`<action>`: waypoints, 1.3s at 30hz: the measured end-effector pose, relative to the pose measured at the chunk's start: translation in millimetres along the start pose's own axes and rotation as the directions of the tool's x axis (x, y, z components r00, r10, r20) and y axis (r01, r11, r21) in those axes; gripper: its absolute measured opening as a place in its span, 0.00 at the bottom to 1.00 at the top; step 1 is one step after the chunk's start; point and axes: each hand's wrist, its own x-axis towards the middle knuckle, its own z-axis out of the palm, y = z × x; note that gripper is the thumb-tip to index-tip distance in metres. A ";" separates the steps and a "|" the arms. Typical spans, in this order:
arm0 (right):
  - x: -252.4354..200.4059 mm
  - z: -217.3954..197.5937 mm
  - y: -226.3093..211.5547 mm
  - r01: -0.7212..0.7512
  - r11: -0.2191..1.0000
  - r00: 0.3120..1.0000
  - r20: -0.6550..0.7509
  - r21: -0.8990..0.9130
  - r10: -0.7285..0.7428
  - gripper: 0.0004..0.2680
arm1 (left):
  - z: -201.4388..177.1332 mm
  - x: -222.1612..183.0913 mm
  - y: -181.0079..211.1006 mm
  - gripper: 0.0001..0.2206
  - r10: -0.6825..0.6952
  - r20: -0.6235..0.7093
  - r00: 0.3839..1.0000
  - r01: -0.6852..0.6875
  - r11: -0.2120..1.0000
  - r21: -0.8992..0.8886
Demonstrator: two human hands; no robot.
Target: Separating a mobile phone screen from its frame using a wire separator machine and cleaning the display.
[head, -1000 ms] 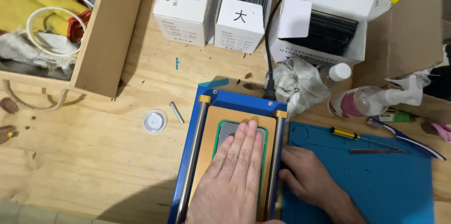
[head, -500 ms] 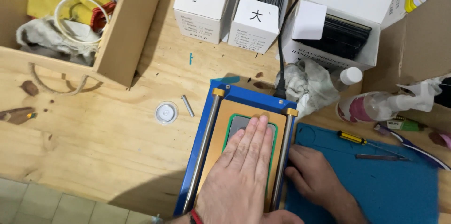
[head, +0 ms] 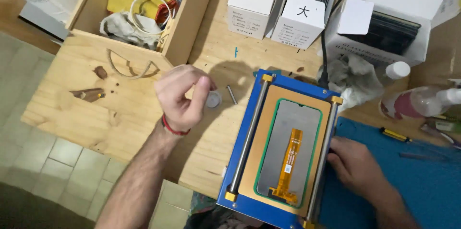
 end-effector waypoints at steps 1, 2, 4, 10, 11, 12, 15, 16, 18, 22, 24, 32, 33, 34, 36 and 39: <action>-0.4 1.4 -2.2 -0.008 1.000 1.000 -0.008 0.004 0.008 0.19 | 0.8 -6.7 -12.9 0.19 0.005 0.008 1.000 -0.005 1.000 -0.008; -0.8 0.9 -1.2 -0.044 0.999 0.999 0.008 -0.008 0.044 0.17 | 5.4 -13.4 -26.5 0.18 0.017 -0.030 0.999 -0.017 1.000 -0.002; -0.3 -0.8 -1.5 -0.092 0.996 0.996 0.018 -0.019 0.092 0.16 | 16.8 -26.0 -52.0 0.18 0.029 -0.063 0.998 -0.030 1.000 -0.009; -3.1 -15.3 -3.1 0.092 0.966 0.993 -0.047 -0.242 -0.106 0.14 | 35.0 -48.0 -71.7 0.21 -0.007 0.015 1.000 0.007 1.000 -0.029; -4.3 -19.3 -3.1 0.183 0.934 0.965 -0.125 -0.306 -0.230 0.14 | 33.1 -50.5 -70.3 0.21 -0.032 0.083 0.996 0.035 0.999 -0.033; -2.2 -23.7 -1.9 0.265 0.886 0.912 -0.199 -0.379 -0.358 0.13 | 31.5 -49.8 -71.3 0.21 -0.047 0.149 0.988 0.053 0.998 -0.033; -3.5 -39.1 -7.7 0.315 0.837 0.815 -0.325 -0.447 -0.480 0.12 | 30.4 -49.7 -72.6 0.21 -0.085 0.187 0.979 0.093 0.995 -0.031; -6.9 -38.2 0.3 0.310 0.838 0.815 -0.329 -0.449 -0.477 0.12 | 30.7 -48.5 -71.4 0.21 -0.081 0.189 0.979 0.089 0.995 -0.035; -12.2 -34.2 15.3 0.298 0.744 0.736 -0.353 -0.598 -0.578 0.16 | 29.1 -46.6 -70.9 0.21 -0.106 0.187 0.977 0.115 0.993 -0.039; -36.8 -34.1 38.2 0.182 0.793 0.787 -0.397 -0.581 -0.472 0.18 | 28.5 -46.9 -68.2 0.20 -0.069 0.189 0.980 0.086 0.993 -0.082; -62.5 -30.1 79.6 -0.074 0.877 0.938 -0.332 -0.475 -0.100 0.17 | 28.0 -45.8 -68.4 0.20 0.051 0.167 0.985 -0.038 0.996 -0.081; -97.2 -39.3 126.4 -0.206 0.766 0.802 -0.343 0.609 0.489 0.10 | 36.7 -77.5 -71.9 0.15 0.082 0.123 0.989 -0.058 0.980 -0.189; -96.0 -40.3 127.1 -0.102 0.860 0.820 -0.446 0.500 0.358 0.09 | 37.9 -82.7 -72.5 0.14 0.067 0.114 0.991 -0.048 0.985 -0.164; -92.3 -42.1 128.5 -0.105 0.858 0.814 -0.452 0.502 0.364 0.09 | 41.1 -82.3 -75.3 0.14 0.073 0.118 0.990 -0.052 0.984 -0.172; -88.7 -46.4 131.9 0.098 0.967 0.804 -0.592 0.236 0.063 0.19 | 48.0 -85.4 -76.6 0.18 -0.022 0.062 0.998 0.031 0.988 -0.149; -89.3 -45.8 129.4 0.285 0.956 0.731 -0.628 -0.073 -0.267 0.32 | 38.9 -88.0 -67.6 0.17 -0.254 0.117 0.960 0.270 0.952 -0.147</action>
